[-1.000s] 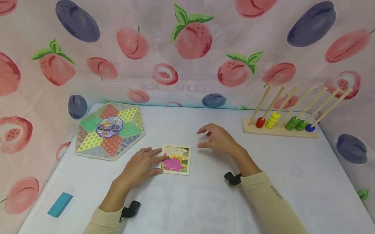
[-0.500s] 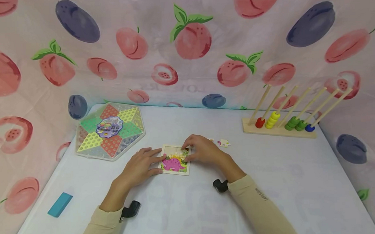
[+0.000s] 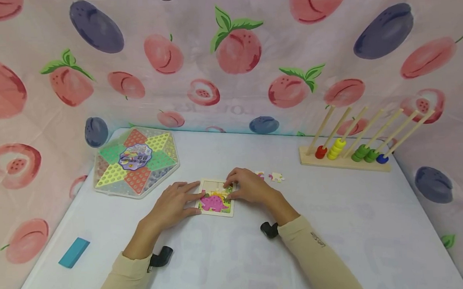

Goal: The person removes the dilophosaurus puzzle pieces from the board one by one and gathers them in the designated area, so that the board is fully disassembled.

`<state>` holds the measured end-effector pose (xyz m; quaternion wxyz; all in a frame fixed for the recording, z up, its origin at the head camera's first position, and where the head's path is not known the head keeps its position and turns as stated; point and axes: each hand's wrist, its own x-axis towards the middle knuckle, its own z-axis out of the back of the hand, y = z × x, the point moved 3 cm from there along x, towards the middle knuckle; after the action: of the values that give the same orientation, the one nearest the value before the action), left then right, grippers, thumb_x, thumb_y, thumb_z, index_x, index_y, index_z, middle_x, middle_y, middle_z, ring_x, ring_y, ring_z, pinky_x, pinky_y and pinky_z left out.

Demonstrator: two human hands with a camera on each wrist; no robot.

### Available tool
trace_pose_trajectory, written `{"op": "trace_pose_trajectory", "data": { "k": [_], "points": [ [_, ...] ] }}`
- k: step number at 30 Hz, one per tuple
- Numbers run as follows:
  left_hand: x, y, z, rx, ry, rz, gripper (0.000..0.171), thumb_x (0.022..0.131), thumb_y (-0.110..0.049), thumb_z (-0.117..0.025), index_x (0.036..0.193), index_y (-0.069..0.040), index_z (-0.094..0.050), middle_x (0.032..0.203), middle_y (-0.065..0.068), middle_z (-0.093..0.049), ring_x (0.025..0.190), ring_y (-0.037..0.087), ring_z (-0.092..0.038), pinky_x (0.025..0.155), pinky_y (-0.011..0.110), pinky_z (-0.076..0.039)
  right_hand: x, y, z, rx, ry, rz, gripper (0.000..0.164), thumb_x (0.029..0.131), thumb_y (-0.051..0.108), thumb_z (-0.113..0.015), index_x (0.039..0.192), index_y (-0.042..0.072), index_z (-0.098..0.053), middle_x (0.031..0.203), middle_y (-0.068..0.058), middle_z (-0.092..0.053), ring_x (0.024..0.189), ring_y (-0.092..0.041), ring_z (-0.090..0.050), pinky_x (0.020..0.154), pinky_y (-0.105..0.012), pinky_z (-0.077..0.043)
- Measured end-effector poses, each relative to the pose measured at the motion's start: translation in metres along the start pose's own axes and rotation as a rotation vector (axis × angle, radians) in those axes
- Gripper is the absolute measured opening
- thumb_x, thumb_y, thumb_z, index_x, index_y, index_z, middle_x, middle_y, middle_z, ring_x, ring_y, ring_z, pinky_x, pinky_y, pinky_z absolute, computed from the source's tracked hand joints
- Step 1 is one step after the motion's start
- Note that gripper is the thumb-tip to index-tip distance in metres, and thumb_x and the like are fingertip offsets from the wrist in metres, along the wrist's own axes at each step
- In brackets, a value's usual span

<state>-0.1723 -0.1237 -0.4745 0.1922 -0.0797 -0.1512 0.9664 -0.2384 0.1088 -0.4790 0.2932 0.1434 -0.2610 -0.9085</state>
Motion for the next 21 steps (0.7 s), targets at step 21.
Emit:
{"op": "trace_pose_trajectory", "data": {
  "k": [21],
  "points": [
    [0.0087,0.0054,0.0004,-0.096,0.022,-0.029,0.054,0.082,-0.037,-0.084,0.133,-0.027,-0.069,0.158,-0.001,-0.051,0.141,0.028,-0.048,0.123,0.066,-0.026,0.0039,0.0007,-0.0012,0.025,0.004,-0.072,0.014,0.087,0.018,-0.081,0.101,0.016,-0.08,0.123,-0.005,-0.066,0.118,-0.024,-0.06,0.109,-0.045,-0.051]
  ]
}}
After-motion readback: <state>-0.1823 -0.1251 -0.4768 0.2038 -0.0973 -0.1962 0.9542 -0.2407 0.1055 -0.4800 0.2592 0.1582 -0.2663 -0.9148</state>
